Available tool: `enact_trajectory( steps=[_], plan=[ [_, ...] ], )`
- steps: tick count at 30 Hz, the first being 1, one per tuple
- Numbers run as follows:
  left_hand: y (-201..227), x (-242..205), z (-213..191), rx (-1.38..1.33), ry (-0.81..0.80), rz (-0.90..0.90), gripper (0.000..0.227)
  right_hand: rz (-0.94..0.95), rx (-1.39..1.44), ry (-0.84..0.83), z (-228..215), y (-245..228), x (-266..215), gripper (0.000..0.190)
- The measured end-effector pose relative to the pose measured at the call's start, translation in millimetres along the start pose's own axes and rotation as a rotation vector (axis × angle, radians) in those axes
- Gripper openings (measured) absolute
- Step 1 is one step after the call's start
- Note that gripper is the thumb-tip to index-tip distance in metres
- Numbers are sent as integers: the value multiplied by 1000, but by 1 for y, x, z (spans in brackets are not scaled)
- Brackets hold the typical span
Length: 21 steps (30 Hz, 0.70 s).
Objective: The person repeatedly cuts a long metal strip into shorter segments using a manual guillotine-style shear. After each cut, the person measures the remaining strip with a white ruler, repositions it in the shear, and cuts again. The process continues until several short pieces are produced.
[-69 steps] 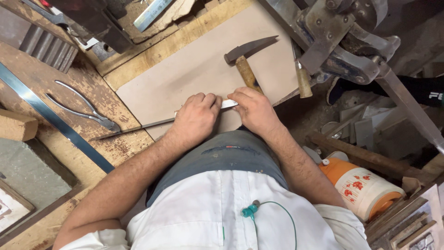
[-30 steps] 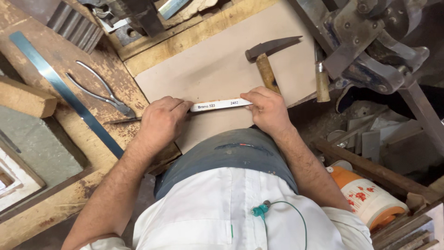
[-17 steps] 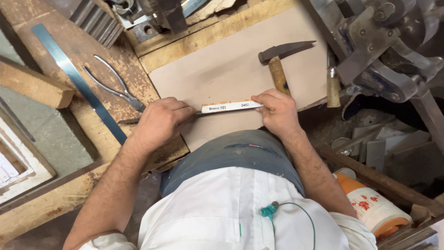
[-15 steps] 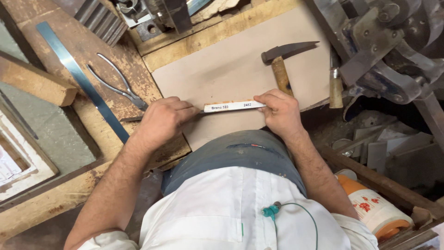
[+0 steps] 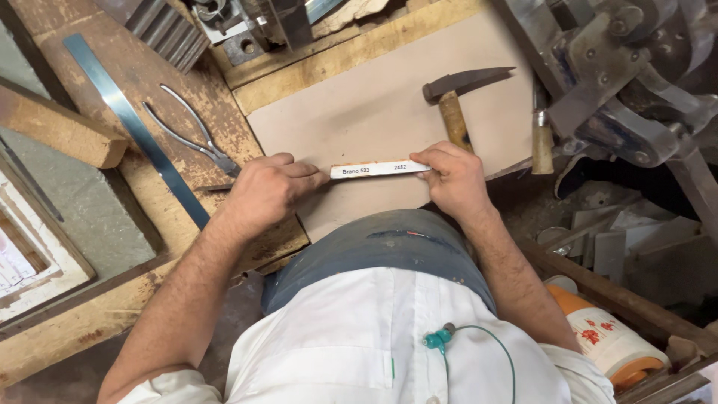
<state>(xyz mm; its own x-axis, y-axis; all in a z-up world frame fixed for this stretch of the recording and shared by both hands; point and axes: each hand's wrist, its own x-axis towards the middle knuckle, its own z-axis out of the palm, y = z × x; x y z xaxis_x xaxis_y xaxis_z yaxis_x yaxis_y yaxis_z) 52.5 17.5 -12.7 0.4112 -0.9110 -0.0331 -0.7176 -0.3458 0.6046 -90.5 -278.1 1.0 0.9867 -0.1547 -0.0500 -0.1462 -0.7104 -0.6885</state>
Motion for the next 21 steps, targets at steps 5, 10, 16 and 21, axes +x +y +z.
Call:
enact_trajectory(
  steps=[5,10,16,21],
  plan=[
    [-2,1,0,-15,-31,-11,41,-66,29,16,0,8,-5,32],
    [8,11,-11,-18,-19,4,60,-191,-82,63,-29,4,-7,43],
    [51,54,-28,-39,154,-100,34,67,-152,400,-124,16,-54,45],
    [91,146,-10,-38,341,-99,26,320,-626,588,-218,78,-103,62]
  ],
)
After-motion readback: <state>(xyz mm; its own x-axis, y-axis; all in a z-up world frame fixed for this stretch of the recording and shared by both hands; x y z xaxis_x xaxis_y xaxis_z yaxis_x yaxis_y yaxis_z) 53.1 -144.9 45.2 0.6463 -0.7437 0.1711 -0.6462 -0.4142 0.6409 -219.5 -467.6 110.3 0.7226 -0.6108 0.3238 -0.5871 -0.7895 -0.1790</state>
